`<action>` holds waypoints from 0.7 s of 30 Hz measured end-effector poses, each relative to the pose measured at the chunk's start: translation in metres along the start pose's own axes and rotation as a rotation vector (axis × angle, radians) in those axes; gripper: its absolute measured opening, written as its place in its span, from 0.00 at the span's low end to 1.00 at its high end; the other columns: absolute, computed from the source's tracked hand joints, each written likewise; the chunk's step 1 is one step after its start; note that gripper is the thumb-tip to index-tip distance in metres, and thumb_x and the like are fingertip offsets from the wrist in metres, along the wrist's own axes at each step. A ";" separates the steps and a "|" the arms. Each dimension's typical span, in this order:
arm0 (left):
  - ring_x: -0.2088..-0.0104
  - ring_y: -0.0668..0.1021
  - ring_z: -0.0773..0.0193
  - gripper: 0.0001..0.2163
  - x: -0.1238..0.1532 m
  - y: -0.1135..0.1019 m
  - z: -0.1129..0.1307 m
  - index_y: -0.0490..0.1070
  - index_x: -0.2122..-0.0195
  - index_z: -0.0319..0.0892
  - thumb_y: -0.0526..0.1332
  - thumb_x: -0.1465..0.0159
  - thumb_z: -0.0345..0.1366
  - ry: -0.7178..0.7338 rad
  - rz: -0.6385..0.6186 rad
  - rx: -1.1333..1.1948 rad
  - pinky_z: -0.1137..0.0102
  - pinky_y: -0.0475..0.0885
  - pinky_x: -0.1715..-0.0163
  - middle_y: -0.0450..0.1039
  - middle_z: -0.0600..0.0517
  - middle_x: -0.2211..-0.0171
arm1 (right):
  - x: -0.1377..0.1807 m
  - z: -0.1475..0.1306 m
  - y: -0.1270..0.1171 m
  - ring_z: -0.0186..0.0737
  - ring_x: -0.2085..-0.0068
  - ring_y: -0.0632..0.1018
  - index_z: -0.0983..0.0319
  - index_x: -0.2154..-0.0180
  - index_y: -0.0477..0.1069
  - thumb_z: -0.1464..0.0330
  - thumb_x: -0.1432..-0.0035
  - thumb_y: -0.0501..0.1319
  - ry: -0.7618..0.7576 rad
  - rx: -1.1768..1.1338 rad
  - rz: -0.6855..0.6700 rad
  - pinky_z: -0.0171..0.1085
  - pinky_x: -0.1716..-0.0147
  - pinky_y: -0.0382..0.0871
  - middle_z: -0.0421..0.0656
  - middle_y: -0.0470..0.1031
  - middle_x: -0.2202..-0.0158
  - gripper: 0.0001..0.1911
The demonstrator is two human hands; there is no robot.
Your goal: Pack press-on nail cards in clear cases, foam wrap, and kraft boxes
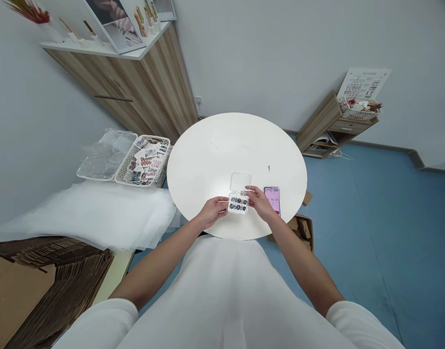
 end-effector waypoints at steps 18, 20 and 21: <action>0.69 0.74 0.67 0.18 0.002 -0.002 0.012 0.69 0.64 0.39 0.67 0.54 0.39 0.113 0.080 -0.187 0.66 0.70 0.65 0.73 0.50 0.70 | 0.002 0.001 -0.001 0.37 0.59 0.73 0.54 0.56 0.64 0.58 0.54 0.61 0.017 -0.017 0.058 0.38 0.63 0.69 0.42 0.71 0.54 0.21; 0.69 0.74 0.67 0.18 0.003 -0.003 0.009 0.69 0.63 0.39 0.67 0.54 0.38 0.091 0.073 -0.153 0.66 0.70 0.64 0.72 0.50 0.70 | 0.001 0.002 -0.001 0.37 0.57 0.73 0.54 0.58 0.65 0.59 0.54 0.61 0.002 -0.025 0.047 0.38 0.62 0.68 0.42 0.71 0.53 0.19; 0.69 0.74 0.68 0.17 0.003 -0.003 0.008 0.69 0.63 0.39 0.68 0.54 0.38 0.083 0.074 -0.131 0.67 0.70 0.64 0.72 0.50 0.70 | 0.001 0.003 0.000 0.37 0.58 0.72 0.54 0.59 0.66 0.60 0.54 0.61 -0.001 -0.035 0.042 0.38 0.62 0.68 0.42 0.71 0.53 0.18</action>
Point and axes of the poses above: each hand's wrist, its own x-axis away from the middle knuckle, its own y-axis out of the palm, z = x × y, the point moved 10 cm from there along -x, towards the middle knuckle
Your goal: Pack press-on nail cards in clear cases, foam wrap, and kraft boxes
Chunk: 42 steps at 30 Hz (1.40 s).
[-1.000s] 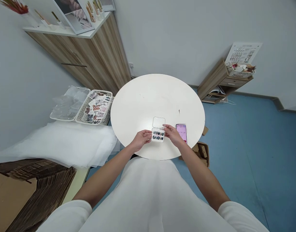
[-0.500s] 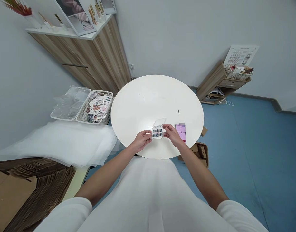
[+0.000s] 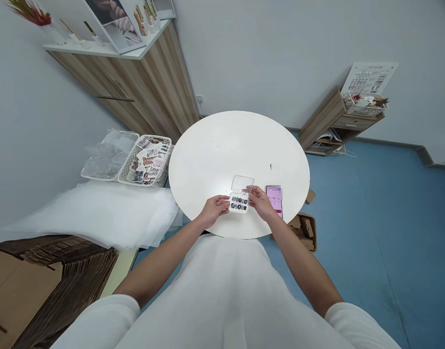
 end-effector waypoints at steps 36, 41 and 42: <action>0.72 0.70 0.67 0.19 -0.003 -0.013 -0.018 0.71 0.64 0.39 0.64 0.52 0.46 -0.002 0.043 -0.279 0.72 0.62 0.73 0.73 0.49 0.70 | 0.023 0.044 -0.016 0.36 0.71 0.71 0.59 0.62 0.68 0.57 0.59 0.64 0.056 0.134 0.181 0.38 0.68 0.62 0.39 0.71 0.75 0.22; 0.68 0.73 0.63 0.18 -0.001 -0.021 -0.024 0.70 0.62 0.40 0.64 0.52 0.45 0.016 0.086 -0.317 0.69 0.64 0.67 0.73 0.49 0.72 | 0.022 0.050 -0.012 0.36 0.71 0.71 0.58 0.61 0.66 0.57 0.61 0.64 0.072 0.143 0.179 0.37 0.70 0.61 0.38 0.72 0.76 0.23; 0.68 0.73 0.63 0.20 -0.001 -0.021 -0.023 0.68 0.60 0.40 0.64 0.51 0.45 0.028 0.083 -0.331 0.69 0.65 0.67 0.73 0.50 0.72 | 0.022 0.051 -0.010 0.37 0.71 0.71 0.58 0.61 0.65 0.57 0.60 0.64 0.075 0.141 0.173 0.37 0.69 0.61 0.38 0.72 0.76 0.23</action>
Point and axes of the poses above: each hand's wrist, its own x-axis away from the middle knuckle, its own y-axis out of the palm, z = x × y, the point moved 10 cm from there along -x, towards the middle knuckle
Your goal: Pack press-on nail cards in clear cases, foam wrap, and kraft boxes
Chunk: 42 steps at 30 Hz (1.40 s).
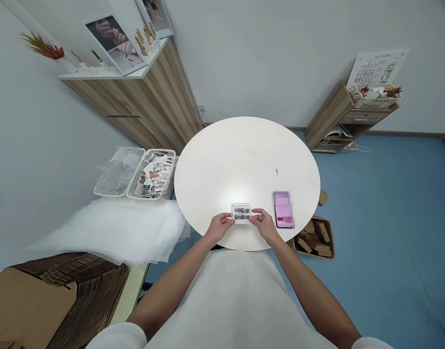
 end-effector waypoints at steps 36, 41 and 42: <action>0.65 0.70 0.62 0.32 -0.007 -0.151 0.048 0.52 0.44 0.44 0.60 0.51 0.36 0.544 -0.069 -0.790 0.70 0.68 0.68 0.64 0.50 0.63 | -0.041 -0.033 0.199 0.37 0.62 0.69 0.51 0.42 0.45 0.69 0.55 0.62 -0.296 0.756 -0.376 0.43 0.61 0.69 0.45 0.53 0.45 0.41; 0.69 0.69 0.65 0.30 -0.037 -0.186 0.026 0.48 0.42 0.43 0.56 0.47 0.32 0.432 0.017 -0.683 0.69 0.69 0.68 0.63 0.50 0.63 | -0.078 -0.029 0.227 0.39 0.62 0.70 0.55 0.41 0.43 0.69 0.55 0.62 -0.282 0.809 -0.257 0.44 0.60 0.69 0.48 0.56 0.47 0.42; 0.68 0.69 0.66 0.30 -0.043 -0.194 0.022 0.49 0.42 0.42 0.56 0.47 0.31 0.402 0.049 -0.647 0.68 0.69 0.67 0.62 0.49 0.62 | -0.086 -0.028 0.232 0.40 0.61 0.70 0.55 0.41 0.43 0.69 0.54 0.62 -0.282 0.807 -0.246 0.44 0.60 0.68 0.48 0.57 0.47 0.41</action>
Point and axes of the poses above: each hand's wrist, its own x-axis away from the middle knuckle, its own y-axis out of the palm, z = x × y, the point moved 10 cm from there along -x, towards the middle knuckle
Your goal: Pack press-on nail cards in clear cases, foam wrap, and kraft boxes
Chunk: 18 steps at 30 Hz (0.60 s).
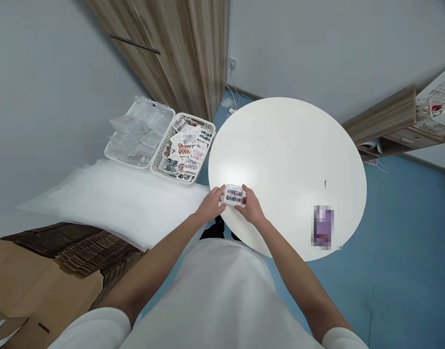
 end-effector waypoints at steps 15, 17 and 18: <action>0.58 0.69 0.61 0.30 -0.062 -0.015 -0.072 0.54 0.44 0.39 0.57 0.50 0.28 -0.301 0.107 0.243 0.67 0.70 0.59 0.58 0.45 0.54 | -0.105 -0.001 0.008 0.45 0.48 0.62 0.62 0.46 0.52 0.71 0.56 0.60 0.006 0.026 0.144 0.44 0.49 0.62 0.49 0.55 0.48 0.34; 0.57 0.69 0.61 0.30 -0.063 -0.015 -0.073 0.54 0.44 0.40 0.57 0.50 0.28 -0.305 0.106 0.252 0.66 0.69 0.58 0.58 0.45 0.53 | -0.110 0.000 0.011 0.45 0.48 0.62 0.61 0.46 0.53 0.72 0.55 0.59 0.015 0.015 0.138 0.45 0.49 0.62 0.48 0.54 0.48 0.32; 0.56 0.68 0.61 0.30 -0.063 -0.016 -0.073 0.54 0.44 0.40 0.57 0.50 0.27 -0.302 0.108 0.258 0.66 0.69 0.58 0.57 0.45 0.53 | -0.111 0.001 0.012 0.45 0.47 0.62 0.61 0.46 0.53 0.71 0.54 0.58 0.020 0.010 0.133 0.45 0.49 0.62 0.48 0.54 0.48 0.32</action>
Point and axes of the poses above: each hand's wrist, its own x-axis away from the middle knuckle, its own y-axis out of the palm, z = x × y, the point moved 10 cm from there along -x, towards the middle knuckle
